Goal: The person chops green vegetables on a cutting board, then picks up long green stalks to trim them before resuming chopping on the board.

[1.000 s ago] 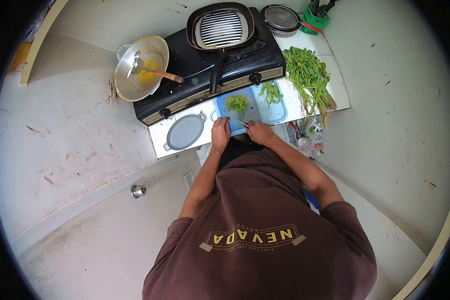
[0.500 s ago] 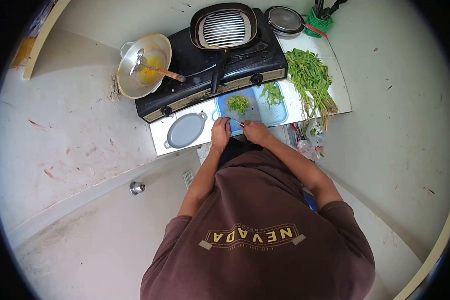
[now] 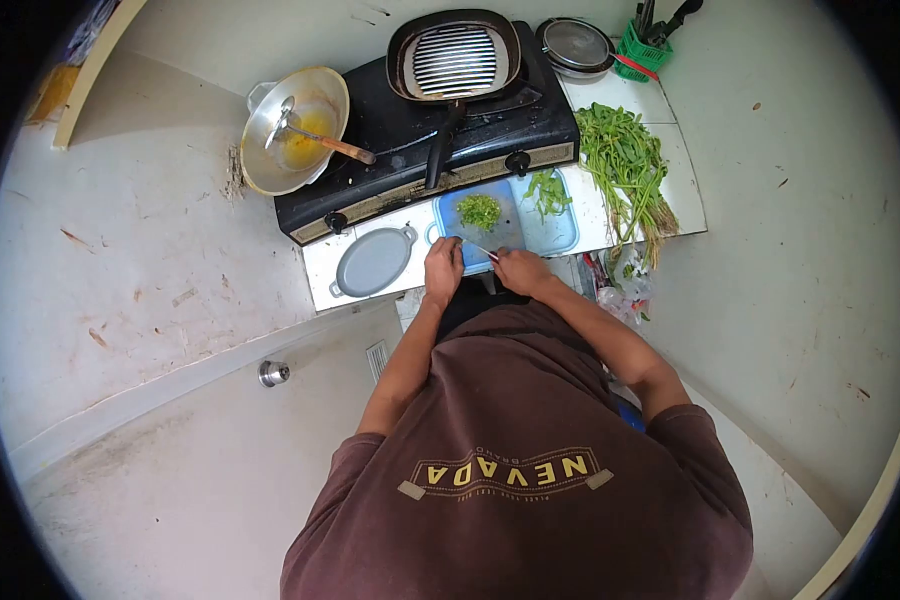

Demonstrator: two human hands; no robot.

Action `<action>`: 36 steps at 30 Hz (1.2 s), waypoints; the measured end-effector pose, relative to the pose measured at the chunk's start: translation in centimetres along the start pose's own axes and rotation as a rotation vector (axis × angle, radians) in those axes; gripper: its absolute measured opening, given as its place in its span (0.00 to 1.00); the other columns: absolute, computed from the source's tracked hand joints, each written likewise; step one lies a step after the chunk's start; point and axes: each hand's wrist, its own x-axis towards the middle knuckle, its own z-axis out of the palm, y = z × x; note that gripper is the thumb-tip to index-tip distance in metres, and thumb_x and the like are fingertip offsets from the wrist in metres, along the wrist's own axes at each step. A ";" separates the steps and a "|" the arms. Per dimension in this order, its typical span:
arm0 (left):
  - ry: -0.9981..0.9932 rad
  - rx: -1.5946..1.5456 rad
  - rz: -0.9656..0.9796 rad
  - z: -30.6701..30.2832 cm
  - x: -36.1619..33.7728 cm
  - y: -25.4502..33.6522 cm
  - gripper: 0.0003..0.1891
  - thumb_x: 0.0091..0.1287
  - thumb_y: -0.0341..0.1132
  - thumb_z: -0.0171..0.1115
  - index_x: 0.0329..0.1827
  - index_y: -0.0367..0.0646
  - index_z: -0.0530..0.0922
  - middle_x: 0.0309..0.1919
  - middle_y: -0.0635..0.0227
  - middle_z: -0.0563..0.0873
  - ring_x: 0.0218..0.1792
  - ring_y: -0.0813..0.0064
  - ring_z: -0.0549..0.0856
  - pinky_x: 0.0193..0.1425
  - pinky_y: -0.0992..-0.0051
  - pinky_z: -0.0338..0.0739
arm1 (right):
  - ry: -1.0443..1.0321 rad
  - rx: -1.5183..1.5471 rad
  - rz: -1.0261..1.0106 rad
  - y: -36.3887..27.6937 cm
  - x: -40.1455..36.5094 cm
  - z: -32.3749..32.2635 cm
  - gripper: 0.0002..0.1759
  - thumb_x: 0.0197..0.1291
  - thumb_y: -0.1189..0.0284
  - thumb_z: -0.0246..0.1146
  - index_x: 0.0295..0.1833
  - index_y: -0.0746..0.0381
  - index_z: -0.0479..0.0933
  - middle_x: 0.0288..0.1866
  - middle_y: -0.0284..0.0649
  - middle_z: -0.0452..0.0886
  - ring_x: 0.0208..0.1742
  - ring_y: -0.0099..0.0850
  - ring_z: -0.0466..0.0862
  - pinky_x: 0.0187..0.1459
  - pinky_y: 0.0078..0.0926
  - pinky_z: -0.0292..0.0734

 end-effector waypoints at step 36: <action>0.033 -0.029 -0.043 0.2 -0.2 0.1 0.03 0.69 0.24 0.62 0.41 0.34 0.83 0.35 0.48 0.84 0.37 0.45 0.85 0.43 0.56 0.79 | -0.003 -0.057 0.012 -0.4 0.6 0.5 0.20 0.75 0.62 0.56 0.45 0.71 0.78 0.32 0.59 0.86 0.35 0.58 0.88 0.40 0.54 0.84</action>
